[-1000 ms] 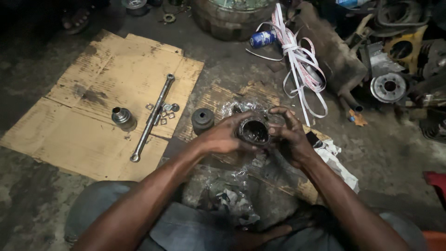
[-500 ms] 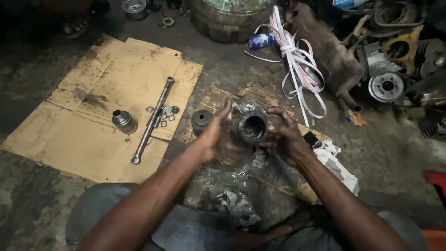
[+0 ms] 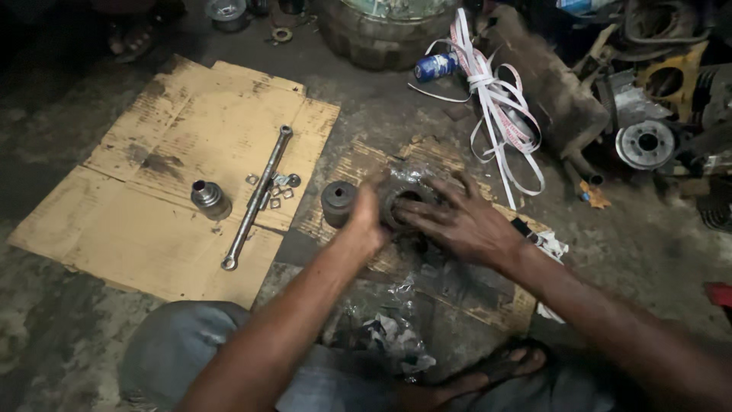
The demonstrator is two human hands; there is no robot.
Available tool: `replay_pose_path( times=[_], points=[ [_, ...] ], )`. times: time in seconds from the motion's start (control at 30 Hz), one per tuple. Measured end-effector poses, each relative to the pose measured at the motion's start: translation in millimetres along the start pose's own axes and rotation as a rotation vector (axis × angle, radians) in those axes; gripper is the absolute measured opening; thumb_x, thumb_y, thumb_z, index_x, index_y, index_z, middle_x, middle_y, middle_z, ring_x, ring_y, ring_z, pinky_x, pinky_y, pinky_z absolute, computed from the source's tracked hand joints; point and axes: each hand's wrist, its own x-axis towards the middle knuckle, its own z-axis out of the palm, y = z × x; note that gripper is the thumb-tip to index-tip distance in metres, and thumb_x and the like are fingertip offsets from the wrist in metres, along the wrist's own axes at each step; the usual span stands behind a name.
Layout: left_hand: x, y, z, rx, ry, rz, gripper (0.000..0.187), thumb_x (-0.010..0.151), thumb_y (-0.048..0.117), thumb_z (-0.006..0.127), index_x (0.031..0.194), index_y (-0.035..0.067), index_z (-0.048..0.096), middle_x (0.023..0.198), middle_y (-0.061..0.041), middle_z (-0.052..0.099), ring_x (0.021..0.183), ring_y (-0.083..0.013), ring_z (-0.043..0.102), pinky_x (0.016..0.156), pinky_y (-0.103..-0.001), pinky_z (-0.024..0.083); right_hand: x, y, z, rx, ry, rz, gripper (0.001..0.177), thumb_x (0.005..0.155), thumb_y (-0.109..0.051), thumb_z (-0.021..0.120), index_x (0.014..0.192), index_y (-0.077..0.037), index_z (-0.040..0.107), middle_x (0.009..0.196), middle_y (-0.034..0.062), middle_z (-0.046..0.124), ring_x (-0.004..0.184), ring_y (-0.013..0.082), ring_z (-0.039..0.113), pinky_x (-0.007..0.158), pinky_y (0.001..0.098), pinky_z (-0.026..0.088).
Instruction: The person sits on the floor and cleans a cylindrical mechanical part by hand, then wipes it with a white cloth. They then pick up a long metal rod and insert it into the part, continuing to wipe the assembly with the cloth.
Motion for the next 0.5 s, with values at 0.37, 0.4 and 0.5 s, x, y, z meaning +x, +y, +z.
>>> replay_pose_path(
  times=[0.37,0.4,0.5],
  points=[
    [-36.3,3.9,30.4,0.056,0.164,0.007,0.049,0.095,0.045,0.055,0.132,0.014,0.061,0.122,-0.010,0.071,0.108,-0.0287,0.069,0.093,-0.053,0.056,52.7,34.7,-37.9,-0.445,-0.404,-0.257,0.051,0.095,-0.027,0.057,0.143,-0.039,0.044,0.156,-0.0113,0.044,0.155,0.0251,0.000,0.123,0.0652,-0.004],
    [-38.0,4.3,31.5,0.047,0.183,0.024,0.049,0.095,0.044,0.058,0.133,0.011,0.062,0.122,-0.011,0.071,0.108,-0.0290,0.069,0.093,-0.052,0.057,55.2,34.0,-39.0,-0.436,-0.388,-0.262,0.049,0.093,-0.027,0.057,0.140,-0.038,0.047,0.159,-0.0121,0.043,0.154,0.0250,0.000,0.122,0.0636,-0.004],
    [-36.0,5.0,29.1,0.084,0.206,0.025,0.045,0.096,0.042,0.057,0.132,0.015,0.061,0.122,-0.011,0.071,0.107,-0.0268,0.070,0.090,-0.050,0.058,53.6,32.5,-38.4,-0.462,-0.517,-0.234,0.032,0.100,-0.028,0.053,0.130,-0.036,0.062,0.155,-0.0132,0.045,0.160,0.0256,-0.002,0.127,0.0603,-0.004]
  ],
)
